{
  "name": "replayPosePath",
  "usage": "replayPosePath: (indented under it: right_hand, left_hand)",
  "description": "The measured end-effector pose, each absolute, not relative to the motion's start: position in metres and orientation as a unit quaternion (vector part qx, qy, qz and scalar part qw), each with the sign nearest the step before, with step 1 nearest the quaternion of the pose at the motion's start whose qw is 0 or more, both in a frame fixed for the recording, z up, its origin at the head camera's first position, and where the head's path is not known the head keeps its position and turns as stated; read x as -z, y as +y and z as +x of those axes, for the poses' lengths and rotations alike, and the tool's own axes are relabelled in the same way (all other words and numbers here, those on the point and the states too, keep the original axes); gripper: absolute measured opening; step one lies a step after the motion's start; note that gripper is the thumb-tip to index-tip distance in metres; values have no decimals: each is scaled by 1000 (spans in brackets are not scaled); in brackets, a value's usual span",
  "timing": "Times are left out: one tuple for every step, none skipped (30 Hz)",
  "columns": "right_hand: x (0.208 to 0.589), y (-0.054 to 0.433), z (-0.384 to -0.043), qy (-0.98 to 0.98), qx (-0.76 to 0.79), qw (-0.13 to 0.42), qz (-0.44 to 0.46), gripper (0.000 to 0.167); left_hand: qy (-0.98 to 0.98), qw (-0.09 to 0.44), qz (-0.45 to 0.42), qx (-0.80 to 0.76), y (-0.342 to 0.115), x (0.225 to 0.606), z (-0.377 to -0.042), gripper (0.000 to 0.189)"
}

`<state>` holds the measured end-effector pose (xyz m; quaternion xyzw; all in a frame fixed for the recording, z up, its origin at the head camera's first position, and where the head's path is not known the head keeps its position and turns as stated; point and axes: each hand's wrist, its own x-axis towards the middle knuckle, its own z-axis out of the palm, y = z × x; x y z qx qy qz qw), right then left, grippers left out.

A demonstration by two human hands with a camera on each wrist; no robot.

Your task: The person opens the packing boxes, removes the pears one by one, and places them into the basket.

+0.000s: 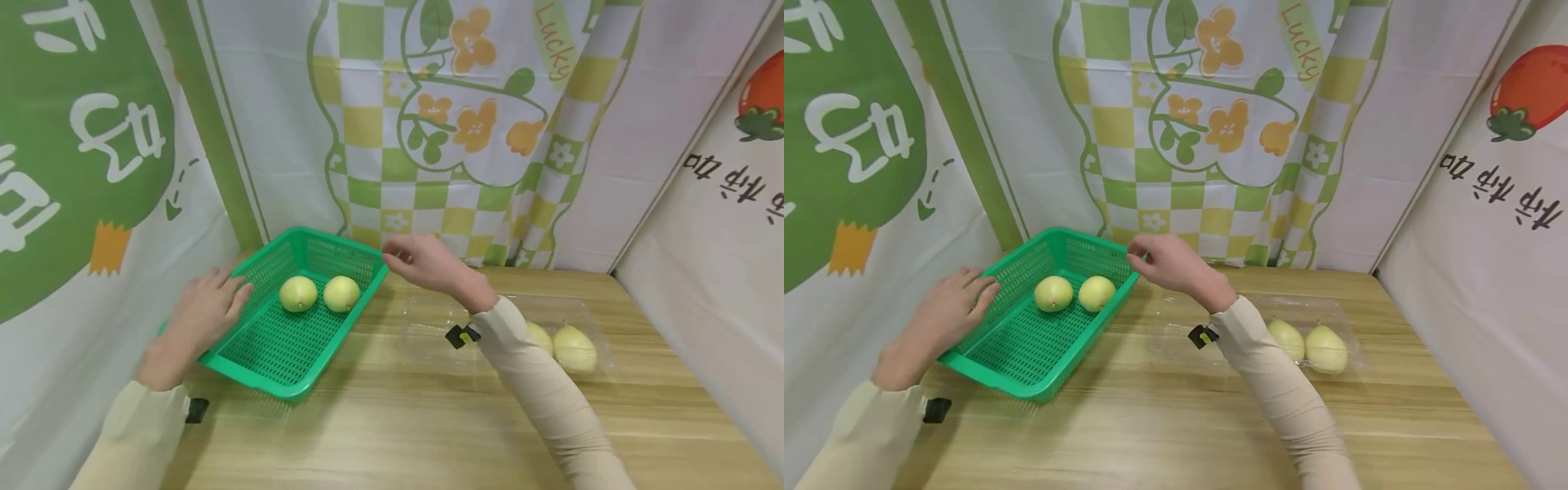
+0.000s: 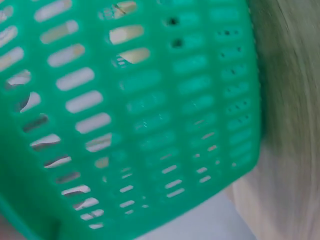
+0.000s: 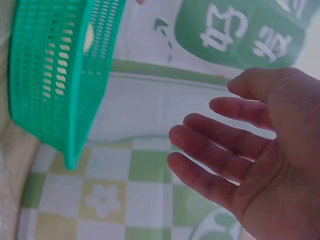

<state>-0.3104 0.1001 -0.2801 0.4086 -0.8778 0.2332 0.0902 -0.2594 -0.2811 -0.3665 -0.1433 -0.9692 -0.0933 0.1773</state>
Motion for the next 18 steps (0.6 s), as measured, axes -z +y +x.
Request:
replayPosePath:
  right_hand:
    - [279, 105, -309, -879, -238, 91, 403, 19]
    - [279, 111, -308, -879, -244, 91, 400, 19]
    - [279, 115, -307, -879, -248, 92, 398, 19]
    - [279, 119, -306, -879, -249, 96, 396, 19]
    - [279, 123, -305, -878, -249, 102, 395, 19]
    - [280, 126, -305, -878, -249, 107, 395, 19]
    - [280, 129, -304, -877, -250, 114, 395, 18]
    - [279, 133, -303, -875, -252, 120, 395, 18]
    - [279, 136, -302, -875, -252, 125, 394, 18]
    - [279, 140, -301, -875, -251, 130, 393, 18]
    - [278, 144, -300, -876, -250, 135, 389, 18]
    - [278, 148, -299, -878, -249, 138, 384, 19]
    - [277, 153, -298, -881, -248, 142, 378, 19]
    - [276, 158, -297, -883, -247, 146, 371, 20]
    - [275, 163, -296, -886, -246, 151, 363, 21]
    - [274, 169, -295, -888, -246, 157, 356, 21]
    - [273, 175, -294, -889, -246, 163, 350, 22]
    - [271, 180, -292, -890, -249, 169, 342, 22]
  left_hand:
    - [-964, 193, -152, 99, -279, 367, -258, 49]
    - [-956, 219, -164, 104, -277, 368, -257, 44]
    - [-945, 250, -178, 112, -275, 369, -256, 39]
    - [-932, 282, -193, 119, -273, 371, -255, 34]
    - [-917, 316, -209, 124, -270, 372, -255, 29]
    - [-901, 349, -226, 126, -268, 373, -255, 25]
    - [-885, 378, -241, 127, -266, 373, -254, 21]
    - [-873, 398, -251, 128, -264, 373, -254, 19]
    - [-865, 409, -259, 129, -262, 372, -254, 18]
    - [-860, 414, -266, 132, -259, 370, -253, 17]
    - [-856, 417, -274, 134, -257, 369, -252, 17]
    - [-853, 418, -281, 138, -254, 367, -251, 16]
    - [-850, 418, -286, 143, -250, 365, -249, 15]
    - [-847, 417, -294, 149, -246, 362, -248, 15]
    - [-844, 418, -300, 153, -242, 360, -246, 14]
    - [-840, 418, -307, 158, -237, 358, -244, 14]
    - [-837, 418, -313, 162, -232, 355, -242, 14]
    - [-834, 420, -317, 166, -227, 353, -240, 13]
